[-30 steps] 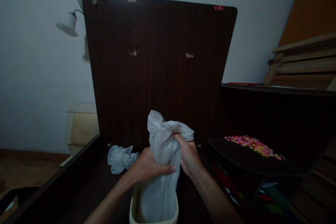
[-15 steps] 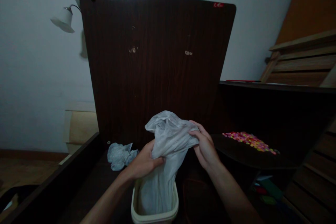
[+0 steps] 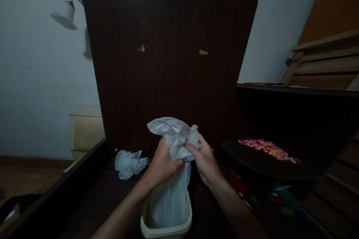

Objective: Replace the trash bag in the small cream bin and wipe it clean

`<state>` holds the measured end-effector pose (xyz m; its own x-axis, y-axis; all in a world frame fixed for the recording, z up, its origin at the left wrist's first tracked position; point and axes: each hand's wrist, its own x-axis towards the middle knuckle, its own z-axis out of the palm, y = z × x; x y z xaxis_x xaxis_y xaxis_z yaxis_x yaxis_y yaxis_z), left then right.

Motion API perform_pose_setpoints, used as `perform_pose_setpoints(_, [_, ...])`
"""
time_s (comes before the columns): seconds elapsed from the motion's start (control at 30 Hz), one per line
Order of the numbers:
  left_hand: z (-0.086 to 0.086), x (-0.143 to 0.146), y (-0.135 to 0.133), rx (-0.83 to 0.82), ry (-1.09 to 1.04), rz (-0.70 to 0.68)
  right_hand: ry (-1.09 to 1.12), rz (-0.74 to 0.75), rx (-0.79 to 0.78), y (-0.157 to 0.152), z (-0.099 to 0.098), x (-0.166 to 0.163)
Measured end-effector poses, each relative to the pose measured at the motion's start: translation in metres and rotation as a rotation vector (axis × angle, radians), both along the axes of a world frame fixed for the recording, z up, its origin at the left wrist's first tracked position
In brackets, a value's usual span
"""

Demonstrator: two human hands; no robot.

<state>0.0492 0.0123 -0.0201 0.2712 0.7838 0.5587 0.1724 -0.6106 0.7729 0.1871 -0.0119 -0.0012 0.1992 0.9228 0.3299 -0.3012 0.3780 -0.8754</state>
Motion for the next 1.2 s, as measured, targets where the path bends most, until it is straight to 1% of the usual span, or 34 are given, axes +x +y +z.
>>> perform_pose_setpoints(0.1, [0.0, -0.004, 0.001, -0.18, -0.064, -0.17, 0.097, -0.006, 0.027, 0.003, 0.006, 0.004])
perform_pose_setpoints(0.2, [0.002, -0.011, 0.001, -0.3, -0.006, -0.269, 0.131, -0.053, 0.01, 0.011, 0.009, 0.019])
perform_pose_setpoints(0.27, [0.002, -0.014, 0.001, -0.333, 0.04, -0.294, 0.063, -0.19, -0.004, 0.015, 0.006, 0.033])
perform_pose_setpoints(0.3, [0.002, -0.015, 0.002, -0.34, 0.041, -0.3, -0.007, -0.307, 0.018, 0.016, 0.004, 0.04])
perform_pose_setpoints(0.33, [0.002, -0.016, 0.002, -0.34, 0.026, -0.299, -0.106, -0.44, 0.078, 0.014, 0.002, 0.045])
perform_pose_setpoints(0.37, [0.002, -0.015, 0.003, -0.34, 0.001, -0.292, -0.23, -0.558, 0.179, 0.011, 0.001, 0.05])
perform_pose_setpoints(0.4, [0.002, -0.015, 0.004, -0.346, -0.027, -0.286, -0.371, -0.628, 0.313, 0.005, 0.0, 0.052])
perform_pose_setpoints(0.43, [0.003, -0.014, 0.005, -0.355, -0.053, -0.288, -0.53, -0.625, 0.454, -0.001, 0.001, 0.053])
perform_pose_setpoints(0.47, [0.004, -0.013, 0.006, -0.364, -0.078, -0.294, -0.703, -0.551, 0.584, -0.009, 0.002, 0.052])
perform_pose_setpoints(0.5, [0.005, -0.012, 0.005, -0.364, -0.098, -0.304, -0.875, -0.406, 0.672, -0.015, 0.004, 0.05])
perform_pose_setpoints(0.57, [0.01, -0.009, 0.003, -0.33, -0.128, -0.332, -1.231, -0.113, 0.755, -0.024, 0.007, 0.045])
perform_pose_setpoints(0.6, [0.013, -0.009, 0.001, -0.305, -0.137, -0.35, -1.369, -0.032, 0.786, -0.025, 0.009, 0.043])
perform_pose_setpoints(0.63, [0.016, -0.008, -0.001, -0.285, -0.139, -0.367, -1.484, 0.005, 0.812, -0.023, 0.01, 0.041])
perform_pose_setpoints(0.7, [0.021, -0.009, -0.006, -0.278, -0.134, -0.395, -1.62, -0.021, 0.864, -0.015, 0.011, 0.04])
perform_pose_setpoints(0.77, [0.023, -0.01, -0.008, -0.291, -0.114, -0.393, -1.701, -0.073, 0.874, -0.006, 0.012, 0.04])
perform_pose_setpoints(0.83, [0.022, -0.013, -0.007, -0.283, -0.097, -0.339, -1.769, -0.107, 0.855, 0.001, 0.016, 0.041])
perform_pose_setpoints(0.93, [0.014, -0.018, -0.002, -0.296, -0.114, -0.237, -1.875, -0.125, 0.807, 0.003, 0.024, 0.038])
perform_pose_setpoints(1.03, [0.007, -0.022, -0.003, -0.355, -0.088, -0.172, -1.923, -0.121, 0.751, 0.002, 0.032, 0.033])
perform_pose_setpoints(1.1, [0.004, -0.022, -0.007, -0.379, 0.007, -0.145, -1.932, -0.124, 0.7, 0.002, 0.037, 0.029])
perform_pose_setpoints(1.2, [0.002, -0.019, -0.012, -0.385, 0.142, -0.194, -1.911, -0.09, 0.674, 0.002, 0.043, 0.025])
